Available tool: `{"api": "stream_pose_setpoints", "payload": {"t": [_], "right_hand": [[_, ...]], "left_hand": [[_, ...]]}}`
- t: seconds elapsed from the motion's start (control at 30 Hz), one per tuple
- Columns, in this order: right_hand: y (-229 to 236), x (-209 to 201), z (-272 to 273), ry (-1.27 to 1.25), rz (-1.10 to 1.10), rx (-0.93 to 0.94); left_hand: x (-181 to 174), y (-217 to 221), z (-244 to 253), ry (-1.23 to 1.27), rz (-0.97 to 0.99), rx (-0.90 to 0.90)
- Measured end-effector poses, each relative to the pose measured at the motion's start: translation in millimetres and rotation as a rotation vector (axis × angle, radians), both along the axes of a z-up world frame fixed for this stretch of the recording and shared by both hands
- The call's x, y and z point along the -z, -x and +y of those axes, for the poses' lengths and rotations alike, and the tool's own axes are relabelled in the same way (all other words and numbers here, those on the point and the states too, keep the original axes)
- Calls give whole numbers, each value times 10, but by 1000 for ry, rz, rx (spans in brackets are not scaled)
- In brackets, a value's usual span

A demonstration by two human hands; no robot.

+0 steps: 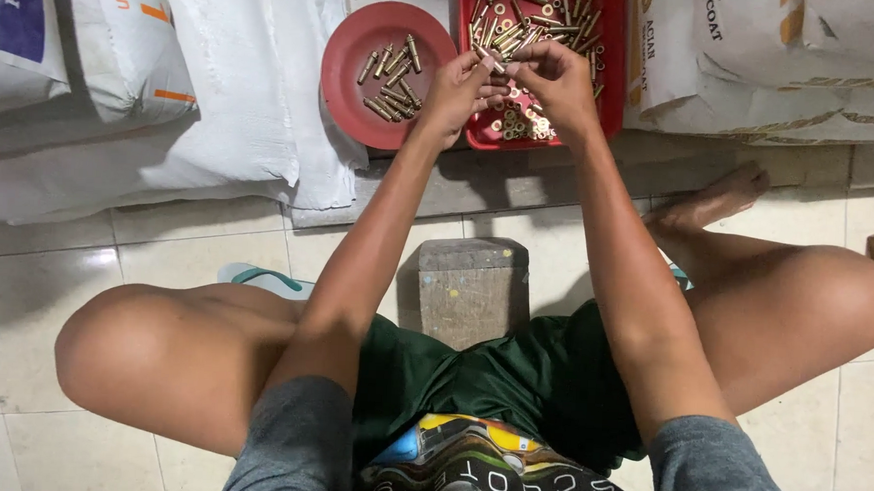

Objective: Assembling metal bolts and nuts by hand from storage trays while seated in a warehouse area.

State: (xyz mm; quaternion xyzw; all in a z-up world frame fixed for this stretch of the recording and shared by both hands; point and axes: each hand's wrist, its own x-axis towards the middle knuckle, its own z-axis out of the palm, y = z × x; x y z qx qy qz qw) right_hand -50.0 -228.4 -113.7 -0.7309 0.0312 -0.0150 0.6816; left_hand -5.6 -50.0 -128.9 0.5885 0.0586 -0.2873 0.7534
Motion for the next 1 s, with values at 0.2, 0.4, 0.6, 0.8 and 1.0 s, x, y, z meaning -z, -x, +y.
{"api": "stream_pose_setpoints", "payload": {"t": [0.2,0.4,0.6,0.8,1.0], "right_hand": [[15,1053,-192,657,68,84],[-15,898,65,1007,1,100],[-143,825,112,940,245,48],[-34,774,103,987,229,-79],[87,1007,168,1190,-308,1]], "left_hand": [[-82,50,-60,-263,-316,116],[-910,-248,135,-725,-720,420],[-1619,-454,632,-797,-1188,583],[-1853,-169,780,-784,-1006,659],[-1747,-240,547,-613,-1029,760]]}}
